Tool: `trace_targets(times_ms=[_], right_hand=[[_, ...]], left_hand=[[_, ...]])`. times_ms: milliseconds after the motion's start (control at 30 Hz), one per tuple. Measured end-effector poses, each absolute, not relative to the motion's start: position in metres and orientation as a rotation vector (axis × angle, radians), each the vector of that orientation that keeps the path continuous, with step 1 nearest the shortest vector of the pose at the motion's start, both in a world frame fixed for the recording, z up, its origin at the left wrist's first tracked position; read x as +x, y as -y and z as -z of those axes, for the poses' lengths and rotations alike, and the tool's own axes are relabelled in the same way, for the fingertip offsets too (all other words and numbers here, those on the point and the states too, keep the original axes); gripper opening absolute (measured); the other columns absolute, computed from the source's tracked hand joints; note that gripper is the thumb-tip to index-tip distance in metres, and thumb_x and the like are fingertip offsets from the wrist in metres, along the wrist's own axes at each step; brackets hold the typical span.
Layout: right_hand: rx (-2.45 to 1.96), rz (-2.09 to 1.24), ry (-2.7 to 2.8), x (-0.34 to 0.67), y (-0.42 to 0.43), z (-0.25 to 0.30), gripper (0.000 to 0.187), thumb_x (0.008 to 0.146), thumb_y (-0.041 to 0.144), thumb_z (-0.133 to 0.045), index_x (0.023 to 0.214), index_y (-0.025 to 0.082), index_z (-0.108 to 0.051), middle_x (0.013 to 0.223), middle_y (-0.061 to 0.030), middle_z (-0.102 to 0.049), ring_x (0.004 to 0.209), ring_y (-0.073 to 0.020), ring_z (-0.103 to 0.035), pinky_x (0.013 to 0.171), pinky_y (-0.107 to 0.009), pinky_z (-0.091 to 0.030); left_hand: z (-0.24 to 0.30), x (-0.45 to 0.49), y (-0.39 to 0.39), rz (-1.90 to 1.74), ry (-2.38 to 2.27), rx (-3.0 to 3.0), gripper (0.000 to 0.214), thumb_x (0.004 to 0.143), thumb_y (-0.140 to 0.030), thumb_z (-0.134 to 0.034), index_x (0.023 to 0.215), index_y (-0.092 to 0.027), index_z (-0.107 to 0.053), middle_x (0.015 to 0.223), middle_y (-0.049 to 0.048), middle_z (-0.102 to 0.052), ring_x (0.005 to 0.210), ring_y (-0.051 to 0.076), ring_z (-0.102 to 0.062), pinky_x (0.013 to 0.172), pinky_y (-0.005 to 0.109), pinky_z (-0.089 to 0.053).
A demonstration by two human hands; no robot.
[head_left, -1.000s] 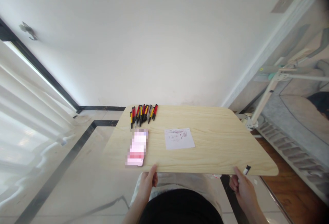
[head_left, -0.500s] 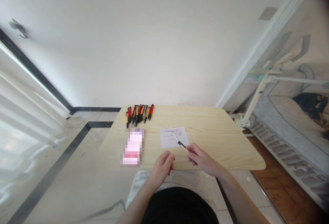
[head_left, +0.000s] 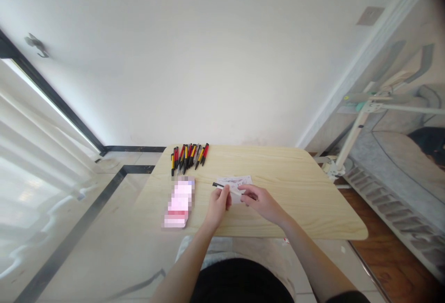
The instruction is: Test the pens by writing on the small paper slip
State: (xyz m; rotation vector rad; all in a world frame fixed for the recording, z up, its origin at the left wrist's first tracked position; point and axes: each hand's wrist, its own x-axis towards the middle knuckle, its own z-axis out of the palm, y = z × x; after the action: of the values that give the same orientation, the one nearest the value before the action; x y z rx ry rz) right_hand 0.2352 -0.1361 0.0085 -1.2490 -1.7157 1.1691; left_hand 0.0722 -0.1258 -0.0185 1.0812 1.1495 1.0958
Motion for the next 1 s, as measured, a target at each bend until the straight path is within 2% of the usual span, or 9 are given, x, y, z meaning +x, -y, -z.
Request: trace_targets(times_ms=[133, 267, 433, 533, 767, 833, 900, 1000], right_hand=[[-1.235, -1.208, 1.422, 0.237, 0.129, 0.01, 0.032, 0.078, 0.046, -0.05, 0.081, 0.014, -0.057, 0.059, 0.0009, -0.056, 0.045, -0.0079, -0.047, 0.044, -0.02, -0.036], [-1.225, -1.198, 1.279, 0.225, 0.129, 0.024, 0.038, 0.078, 0.052, -0.047, 0.071, 0.015, -0.054, 0.049, 0.0038, -0.049, 0.035, -0.0051, -0.037, 0.034, -0.018, -0.026], [-1.206, -1.164, 1.208, 0.215, 0.133, 0.031, 0.042, 0.078, 0.053, -0.047, 0.06, 0.016, -0.05, 0.041, 0.0056, -0.041, 0.033, -0.0047, -0.032, 0.032, -0.018, -0.02], [-1.204, -1.128, 1.231, 0.214, 0.137, 0.032, 0.042, 0.078, 0.053, -0.047, 0.057, 0.016, -0.048, 0.041, 0.0055, -0.039, 0.035, -0.0053, -0.032, 0.035, -0.019, -0.021], [-1.204, -1.047, 1.379, 0.212, 0.139, 0.038, 0.04, 0.079, 0.049, -0.048, 0.057, 0.016, -0.051, 0.043, 0.0042, -0.041, 0.04, -0.0072, -0.036, 0.041, -0.02, -0.027], [-1.214, -1.09, 1.391, 0.214, 0.136, 0.035, 0.038, 0.078, 0.051, -0.048, 0.064, 0.016, -0.054, 0.046, 0.004, -0.043, 0.041, -0.0079, -0.037, 0.04, -0.02, -0.028], [-1.242, -1.076, 1.357, 0.219, 0.136, 0.025, 0.034, 0.077, 0.051, -0.049, 0.079, 0.017, -0.055, 0.053, 0.0029, -0.048, 0.045, -0.0097, -0.041, 0.041, -0.02, -0.031], [-1.306, -0.8, 1.228, 0.226, 0.154, -0.01, 0.027, 0.078, 0.044, -0.052, 0.088, 0.019, -0.053, 0.069, -0.001, -0.053, 0.063, -0.0133, -0.049, 0.055, -0.023, -0.04]], left_hand=[[0.021, 0.071, 0.123, -1.181, -1.128, 0.999, 0.048, 0.075, -0.057, -0.043, 0.052, -0.015, -0.047, 0.041, -0.002, -0.044, 0.037, 0.008, -0.04, 0.038, 0.021, -0.028], [0.028, 0.071, 0.125, -1.226, -1.059, 0.996, 0.045, 0.074, -0.056, -0.046, 0.059, -0.014, -0.051, 0.041, -0.0024, -0.045, 0.036, 0.008, -0.04, 0.037, 0.021, -0.027], [0.036, 0.069, 0.127, -1.216, -1.031, 1.027, 0.043, 0.074, -0.053, -0.048, 0.058, -0.013, -0.052, 0.04, -0.0019, -0.046, 0.036, 0.008, -0.04, 0.038, 0.021, -0.027], [0.036, 0.068, 0.127, -1.194, -1.036, 1.006, 0.044, 0.074, -0.054, -0.048, 0.056, -0.013, -0.052, 0.039, -0.0019, -0.045, 0.035, 0.008, -0.04, 0.037, 0.021, -0.027], [0.032, 0.069, 0.13, -1.133, -1.104, 1.034, 0.049, 0.072, -0.056, -0.049, 0.05, -0.013, -0.051, 0.04, -0.0007, -0.046, 0.035, 0.008, -0.04, 0.037, 0.021, -0.026], [0.032, 0.069, 0.13, -1.131, -1.123, 1.027, 0.049, 0.073, -0.057, -0.048, 0.051, -0.013, -0.051, 0.041, -0.0004, -0.047, 0.036, 0.008, -0.04, 0.037, 0.021, -0.027], [0.034, 0.07, 0.13, -1.134, -1.158, 0.997, 0.049, 0.073, -0.057, -0.048, 0.052, -0.013, -0.052, 0.042, -0.0004, -0.047, 0.035, 0.008, -0.04, 0.036, 0.021, -0.026], [0.035, 0.069, 0.13, -1.13, -1.169, 0.955, 0.048, 0.072, -0.057, -0.048, 0.053, -0.013, -0.052, 0.041, -0.0006, -0.046, 0.035, 0.008, -0.04, 0.036, 0.021, -0.026]])
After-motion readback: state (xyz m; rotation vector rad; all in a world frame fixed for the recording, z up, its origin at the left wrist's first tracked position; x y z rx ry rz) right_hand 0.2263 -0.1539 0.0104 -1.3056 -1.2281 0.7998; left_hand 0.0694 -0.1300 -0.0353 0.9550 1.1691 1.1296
